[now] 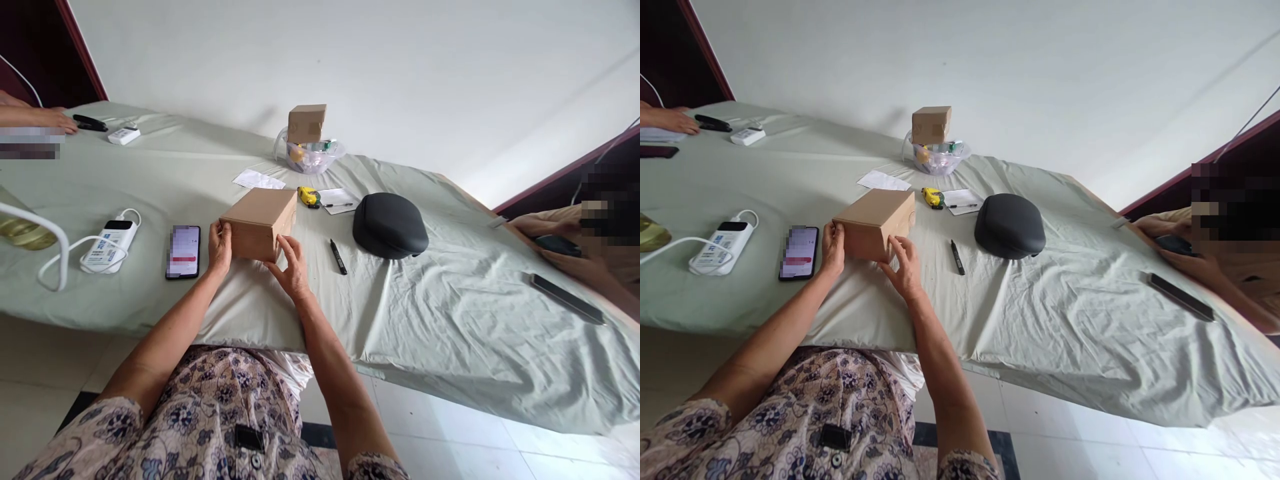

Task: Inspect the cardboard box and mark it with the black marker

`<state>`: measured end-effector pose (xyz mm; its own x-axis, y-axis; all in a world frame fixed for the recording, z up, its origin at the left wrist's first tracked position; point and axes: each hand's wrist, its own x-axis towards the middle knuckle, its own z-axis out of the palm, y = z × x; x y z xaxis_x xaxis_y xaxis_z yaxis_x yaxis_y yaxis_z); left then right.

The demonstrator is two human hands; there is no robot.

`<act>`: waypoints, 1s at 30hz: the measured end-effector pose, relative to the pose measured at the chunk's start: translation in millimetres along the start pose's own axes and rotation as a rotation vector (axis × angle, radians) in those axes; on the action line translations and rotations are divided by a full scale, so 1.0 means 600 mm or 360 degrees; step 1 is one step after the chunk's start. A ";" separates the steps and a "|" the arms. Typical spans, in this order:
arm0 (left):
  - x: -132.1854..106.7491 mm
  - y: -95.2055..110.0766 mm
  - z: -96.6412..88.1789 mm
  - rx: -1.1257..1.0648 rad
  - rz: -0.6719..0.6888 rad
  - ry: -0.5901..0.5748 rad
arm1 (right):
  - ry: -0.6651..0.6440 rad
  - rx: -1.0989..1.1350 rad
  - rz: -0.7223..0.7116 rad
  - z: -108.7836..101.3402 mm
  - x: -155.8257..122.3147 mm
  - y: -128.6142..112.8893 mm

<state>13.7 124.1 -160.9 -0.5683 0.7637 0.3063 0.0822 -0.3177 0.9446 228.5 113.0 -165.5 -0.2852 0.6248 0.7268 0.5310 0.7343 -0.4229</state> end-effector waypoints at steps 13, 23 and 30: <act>-0.026 0.019 0.006 0.0121 0.0150 -0.0465 | 0.0012 -0.0311 -0.0101 0.022 -0.009 -0.041; -0.025 0.020 0.002 0.0476 0.0347 -0.0552 | -0.0038 -0.0192 -0.0091 0.034 -0.016 -0.032; -0.029 0.027 0.001 0.0575 0.0483 -0.0660 | 0.0278 0.0118 0.0118 0.017 -0.007 -0.020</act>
<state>25.7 105.9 -150.6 -0.1175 0.8469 0.5186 0.5027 -0.3997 0.7666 215.1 104.4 -169.3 -0.1010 0.6271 0.7723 0.4834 0.7094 -0.5129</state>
